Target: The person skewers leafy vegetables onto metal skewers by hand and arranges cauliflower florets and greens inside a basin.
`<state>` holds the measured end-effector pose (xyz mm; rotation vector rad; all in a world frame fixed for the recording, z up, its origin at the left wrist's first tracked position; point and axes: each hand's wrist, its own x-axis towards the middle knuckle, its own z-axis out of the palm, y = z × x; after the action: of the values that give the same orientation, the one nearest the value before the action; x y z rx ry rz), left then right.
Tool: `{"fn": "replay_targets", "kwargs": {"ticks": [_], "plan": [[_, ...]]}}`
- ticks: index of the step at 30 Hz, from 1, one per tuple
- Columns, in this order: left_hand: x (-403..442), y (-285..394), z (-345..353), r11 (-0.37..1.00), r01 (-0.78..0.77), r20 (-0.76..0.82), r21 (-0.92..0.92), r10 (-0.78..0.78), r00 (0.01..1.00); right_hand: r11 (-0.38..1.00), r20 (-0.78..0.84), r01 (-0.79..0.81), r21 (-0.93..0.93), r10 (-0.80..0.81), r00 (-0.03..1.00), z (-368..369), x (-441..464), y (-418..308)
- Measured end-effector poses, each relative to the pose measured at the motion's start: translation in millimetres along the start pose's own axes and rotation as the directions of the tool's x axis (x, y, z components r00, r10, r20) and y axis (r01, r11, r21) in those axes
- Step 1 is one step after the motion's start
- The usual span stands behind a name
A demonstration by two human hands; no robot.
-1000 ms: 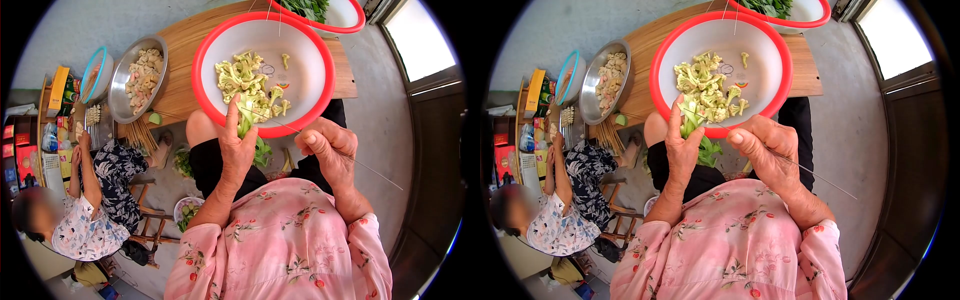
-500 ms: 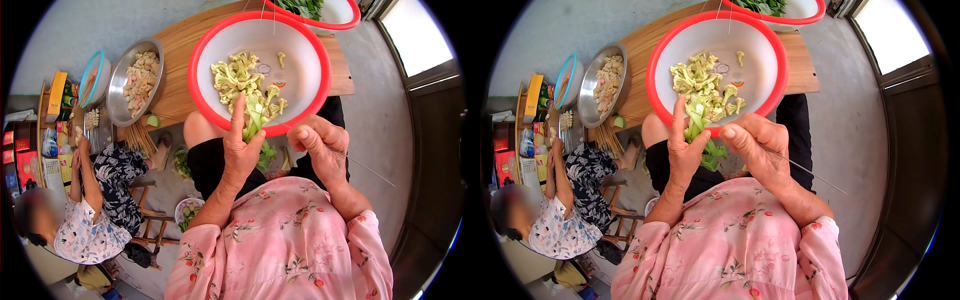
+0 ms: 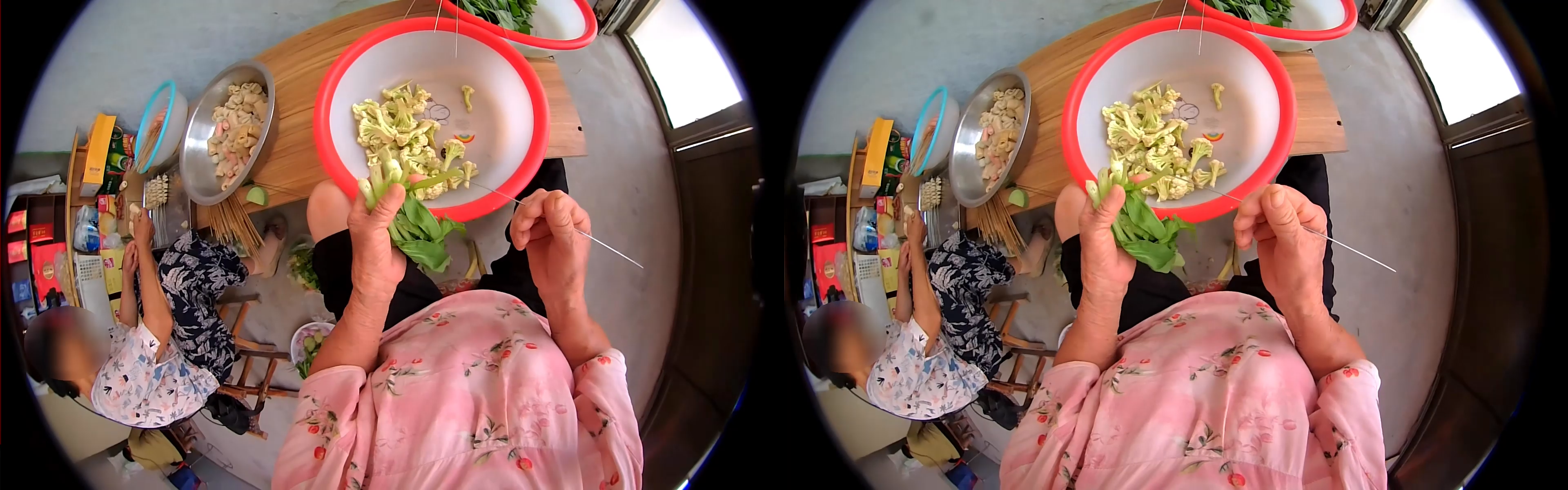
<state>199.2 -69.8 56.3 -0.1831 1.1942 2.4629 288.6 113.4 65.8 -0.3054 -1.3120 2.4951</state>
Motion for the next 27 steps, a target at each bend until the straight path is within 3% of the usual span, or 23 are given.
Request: {"fn": "replay_targets", "kwargs": {"ticks": [4, 9, 12, 27], "plan": [[1.0, -3.6, 4.1, 0.998, -0.063, -0.069, 0.017, 0.064, 0.996, 0.999, 0.014, 0.006, -0.036, -0.006, 1.0, 1.7, -3.5, 0.5], [1.7, -4.6, 8.1, 0.954, -0.235, -0.159, 0.186, 0.266, 0.951, 0.995, 0.029, 0.034, -0.095, -0.031, 0.999, 6.2, -4.6, -2.1], [0.3, -2.9, 13.9, 0.935, -0.3, -0.207, 0.189, 0.337, 0.919, 0.987, 0.009, 0.036, -0.158, -0.035, 0.999, 8.5, -5.9, -2.3], [-1.7, -4.9, 11.4, 0.864, -0.363, -0.156, 0.348, 0.435, 0.887, 0.98, -0.02, -0.014, -0.199, 0.01, 1.0, 12.4, -4.8, -4.2]]}}
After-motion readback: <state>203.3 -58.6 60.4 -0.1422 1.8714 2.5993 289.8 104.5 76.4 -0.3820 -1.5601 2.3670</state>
